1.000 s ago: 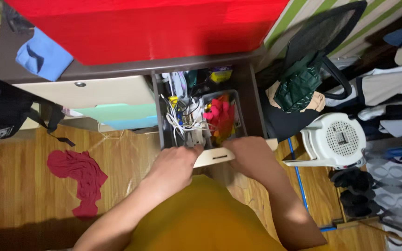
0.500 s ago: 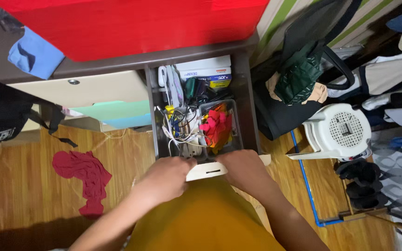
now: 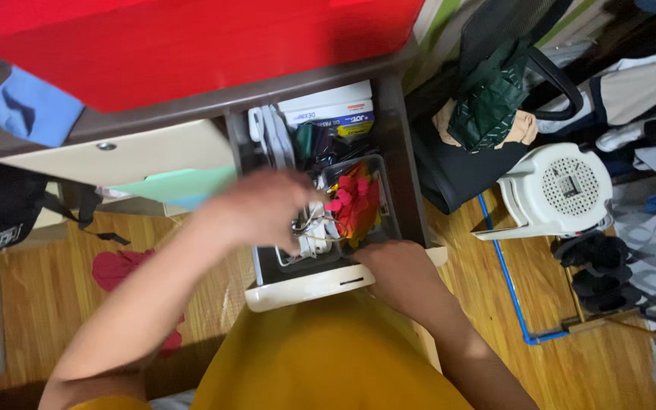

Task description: The person folds a blue towel and places it into a black backpack. They then open drawers to retrieve wet wipes, small bottles, and packets, placing them into the backpack. Finally, they add a portable charger and cable before zipping the bag closed.

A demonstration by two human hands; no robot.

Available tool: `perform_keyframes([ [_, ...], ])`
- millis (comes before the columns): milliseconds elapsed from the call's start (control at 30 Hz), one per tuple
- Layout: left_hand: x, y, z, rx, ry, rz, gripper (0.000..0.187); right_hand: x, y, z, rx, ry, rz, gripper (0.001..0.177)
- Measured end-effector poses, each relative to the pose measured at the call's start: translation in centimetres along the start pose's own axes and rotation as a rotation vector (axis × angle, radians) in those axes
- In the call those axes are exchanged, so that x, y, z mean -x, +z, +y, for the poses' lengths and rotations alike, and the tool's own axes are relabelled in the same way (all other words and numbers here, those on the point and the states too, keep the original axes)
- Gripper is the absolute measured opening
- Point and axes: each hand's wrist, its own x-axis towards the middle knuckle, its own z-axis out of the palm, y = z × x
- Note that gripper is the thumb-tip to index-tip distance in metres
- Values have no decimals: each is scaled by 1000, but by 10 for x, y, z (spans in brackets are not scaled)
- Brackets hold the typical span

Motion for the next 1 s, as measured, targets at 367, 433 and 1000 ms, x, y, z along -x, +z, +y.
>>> perform_keyframes([
  [367, -21, 24, -54, 12, -134, 75, 5, -1, -7, 5, -135, -82, 3, 46],
  [433, -23, 30, -55, -9, -163, 64, 7, -1, -6, 7, -143, -69, -59, 44],
  [1000, 5, -24, -20, 224, -14, 64, 46, -4, -15, 7, -185, -81, -64, 45],
])
